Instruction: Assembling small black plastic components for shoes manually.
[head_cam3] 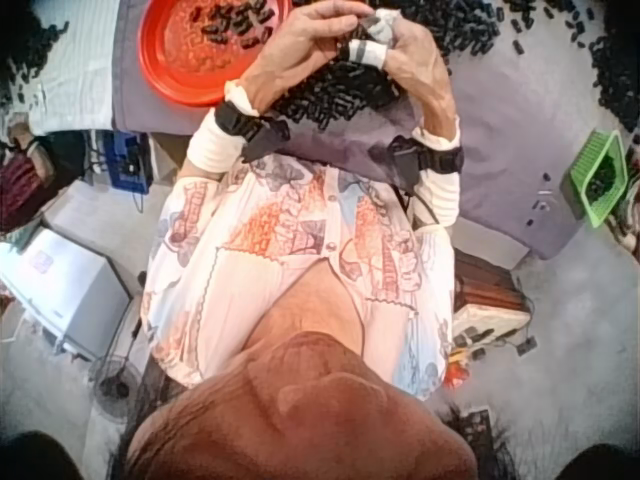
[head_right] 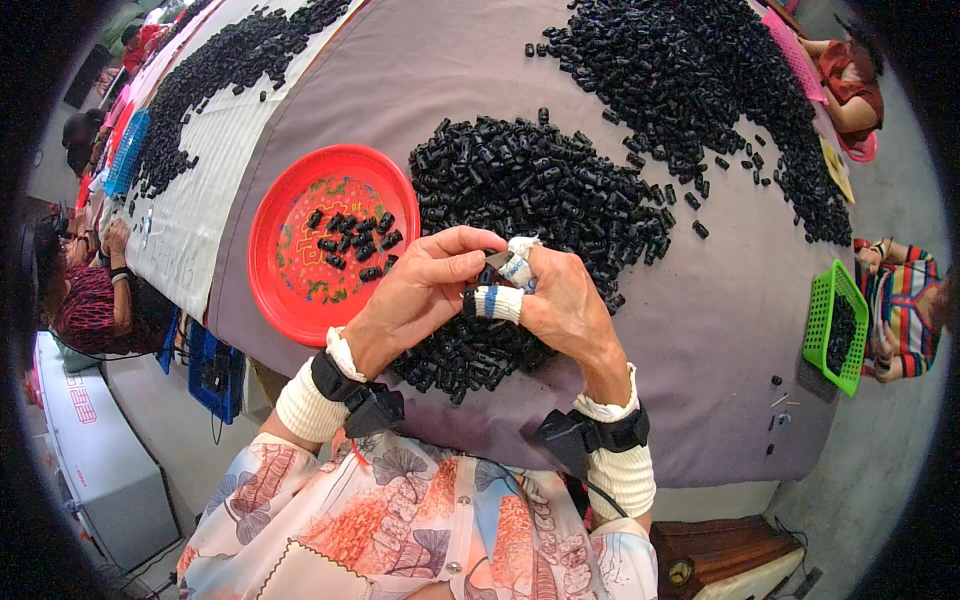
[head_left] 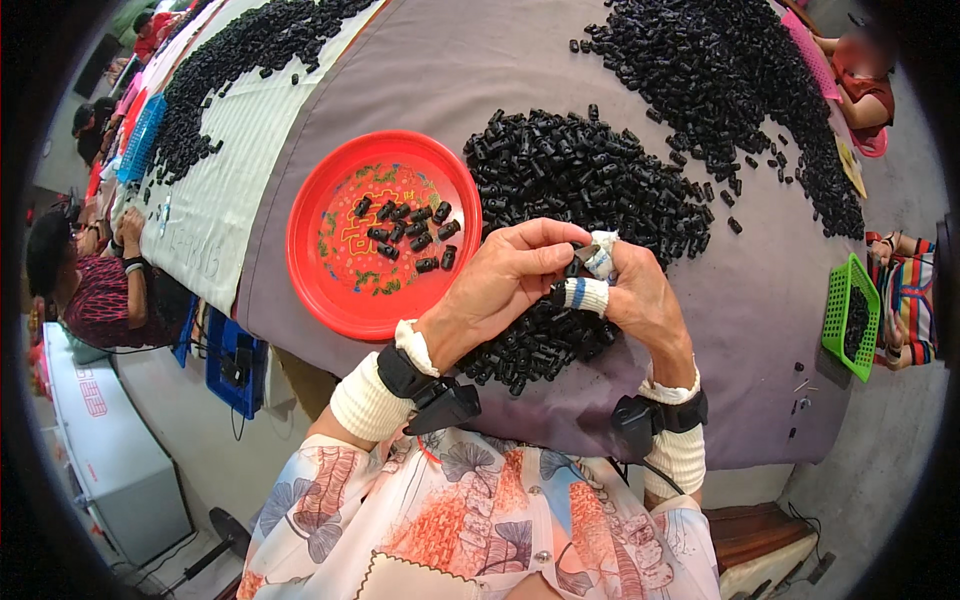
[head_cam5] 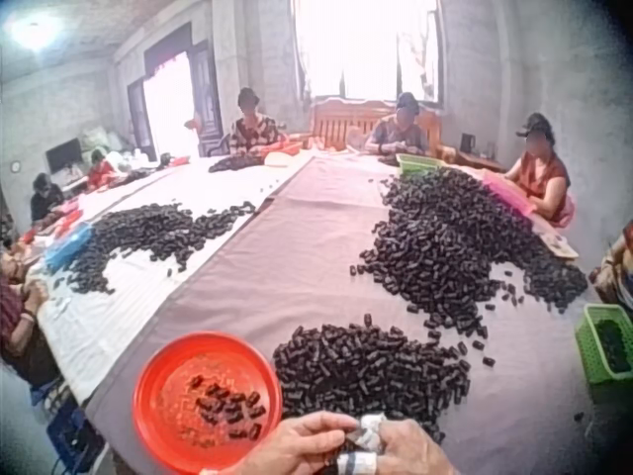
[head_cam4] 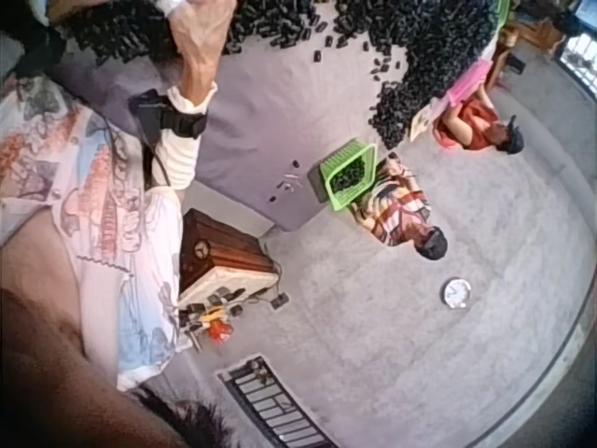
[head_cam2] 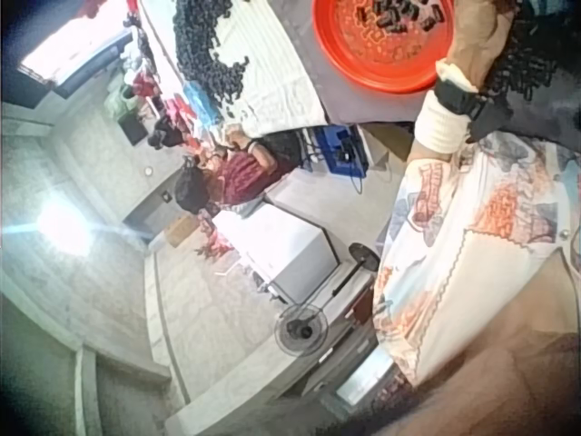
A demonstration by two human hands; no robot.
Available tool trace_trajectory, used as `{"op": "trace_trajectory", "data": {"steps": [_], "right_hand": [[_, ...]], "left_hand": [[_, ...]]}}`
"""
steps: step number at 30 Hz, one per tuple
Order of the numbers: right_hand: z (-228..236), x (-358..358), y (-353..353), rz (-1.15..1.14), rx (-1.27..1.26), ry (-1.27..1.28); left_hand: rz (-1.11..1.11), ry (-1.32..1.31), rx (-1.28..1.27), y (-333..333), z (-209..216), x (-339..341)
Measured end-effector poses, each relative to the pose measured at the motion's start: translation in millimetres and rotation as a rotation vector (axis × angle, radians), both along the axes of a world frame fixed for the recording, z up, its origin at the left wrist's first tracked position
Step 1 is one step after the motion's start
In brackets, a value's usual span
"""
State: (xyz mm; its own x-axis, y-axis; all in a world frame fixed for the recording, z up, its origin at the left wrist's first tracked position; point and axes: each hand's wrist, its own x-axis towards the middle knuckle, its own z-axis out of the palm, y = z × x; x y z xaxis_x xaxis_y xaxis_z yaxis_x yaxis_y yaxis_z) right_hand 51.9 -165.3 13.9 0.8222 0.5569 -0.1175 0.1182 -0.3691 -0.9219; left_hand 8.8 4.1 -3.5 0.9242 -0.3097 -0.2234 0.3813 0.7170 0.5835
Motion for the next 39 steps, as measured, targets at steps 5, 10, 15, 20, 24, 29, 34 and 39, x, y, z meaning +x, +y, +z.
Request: {"op": "trace_trajectory", "data": {"steps": [5, 10, 15, 20, 24, 29, 34, 39], "right_hand": [[1.3, 0.0, -0.5, 0.050, -0.050, -0.075], [0.3, -1.0, -1.0, 0.056, 0.021, -0.053], [-2.0, -3.2, -1.7, 0.057, 0.077, -0.014], [-3.9, -2.9, -4.9, 0.086, 0.031, -0.012], [-7.3, -4.0, -8.1, 0.087, 0.036, -0.012], [-5.9, -8.3, -9.3, 0.087, 0.016, 0.052], [6.7, -8.4, -9.2, 0.046, 0.005, -0.019], [8.8, -1.2, -8.4, 0.035, -0.020, -0.029]], "left_hand": [[0.013, -0.007, -0.002, -1.9, -0.2, -0.4], [0.023, 0.002, 0.009, -3.9, -0.4, -0.4], [0.030, 0.003, 0.040, -4.8, -3.2, -1.9], [0.023, 0.023, 0.039, -7.2, -2.1, -3.9], [0.026, 0.010, 0.027, -10.3, -4.1, -4.4], [0.032, 0.022, 0.036, -10.2, -5.7, -4.9], [0.012, 0.001, -0.037, -8.1, -4.6, -4.5], [0.022, 0.044, 0.001, -8.7, 0.0, -6.2]]}}
